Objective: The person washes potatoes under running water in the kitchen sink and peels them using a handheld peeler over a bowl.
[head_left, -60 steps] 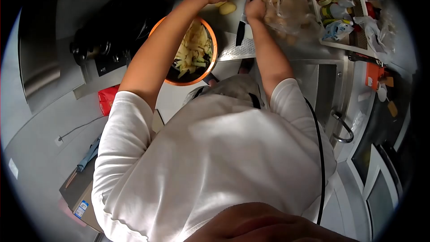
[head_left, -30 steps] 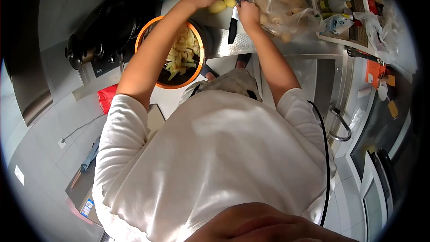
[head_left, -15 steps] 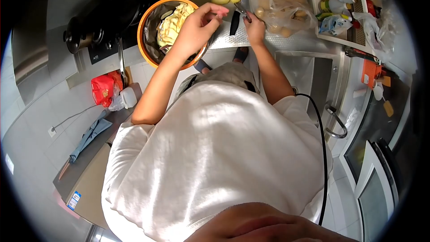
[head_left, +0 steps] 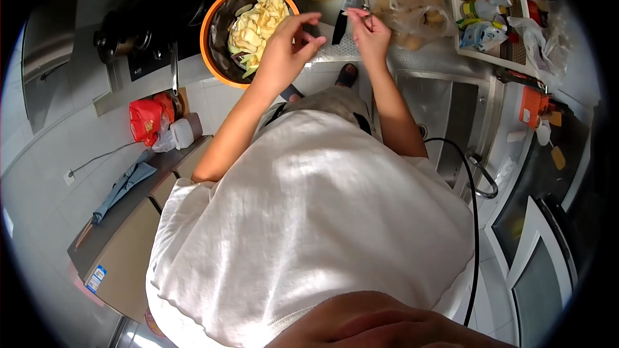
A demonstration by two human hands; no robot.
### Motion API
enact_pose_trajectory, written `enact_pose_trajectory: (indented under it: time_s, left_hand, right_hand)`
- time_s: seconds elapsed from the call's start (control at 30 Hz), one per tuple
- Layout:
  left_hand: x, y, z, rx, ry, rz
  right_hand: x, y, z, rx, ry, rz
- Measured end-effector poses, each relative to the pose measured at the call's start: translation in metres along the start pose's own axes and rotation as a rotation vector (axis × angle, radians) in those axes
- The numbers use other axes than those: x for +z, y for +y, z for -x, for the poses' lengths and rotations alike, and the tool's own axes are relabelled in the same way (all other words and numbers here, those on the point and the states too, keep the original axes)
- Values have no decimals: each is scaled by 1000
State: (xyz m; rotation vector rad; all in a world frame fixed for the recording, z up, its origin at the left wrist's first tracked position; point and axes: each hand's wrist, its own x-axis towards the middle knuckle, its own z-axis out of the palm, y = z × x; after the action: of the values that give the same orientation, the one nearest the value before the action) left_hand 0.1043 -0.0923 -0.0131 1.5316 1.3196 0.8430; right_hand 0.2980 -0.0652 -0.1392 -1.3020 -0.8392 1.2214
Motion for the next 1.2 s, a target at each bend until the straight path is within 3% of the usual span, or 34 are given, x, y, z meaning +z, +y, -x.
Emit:
enact_pose_trajectory:
  time_s: [0.03,0.17,0.3,0.37,0.43,0.47,0.57,0.7,0.87,0.97,1.03,1.07,1.1,1.2]
  left_hand:
    - [0,1,-3,32,35,-5]
    - [-3,-1,-11,-74,31,386]
    - [-25,-11,-5,-151,150,254]
    - [-40,-18,0,-156,253,21]
    - [-53,-24,5,-127,323,-471]
    - [-58,-35,7,-43,354,-592]
    - [-68,-40,17,78,400,-680]
    - [-71,-22,22,-117,453,-466]
    - [-81,-25,29,-159,537,-406]
    - [-89,-35,35,-165,538,-355]
    - [-93,-34,37,-164,547,-334]
    - [-95,-34,38,-170,553,-316]
    - [-97,-36,37,-165,557,-306]
    - [-105,-44,35,-116,554,-276]
  right_hand:
    - [8,-26,12,39,-138,-149]
    - [25,-41,20,20,-415,-101]
    - [46,-47,1,28,-333,-232]
    - [45,11,-35,-75,-205,189]
    - [46,95,-72,-179,-118,565]
    - [52,107,-76,-180,-127,562]
    - [67,150,-90,-246,-189,846]
    - [82,183,-96,-216,-151,910]
    - [77,167,-86,-216,-158,1028]
    - [72,158,-80,-349,-88,976]
    - [70,125,-78,-217,15,729]
    - [70,106,-77,-208,15,395]
    - [77,33,-51,-9,3,99]
    - [82,-57,-18,-89,-69,-7]
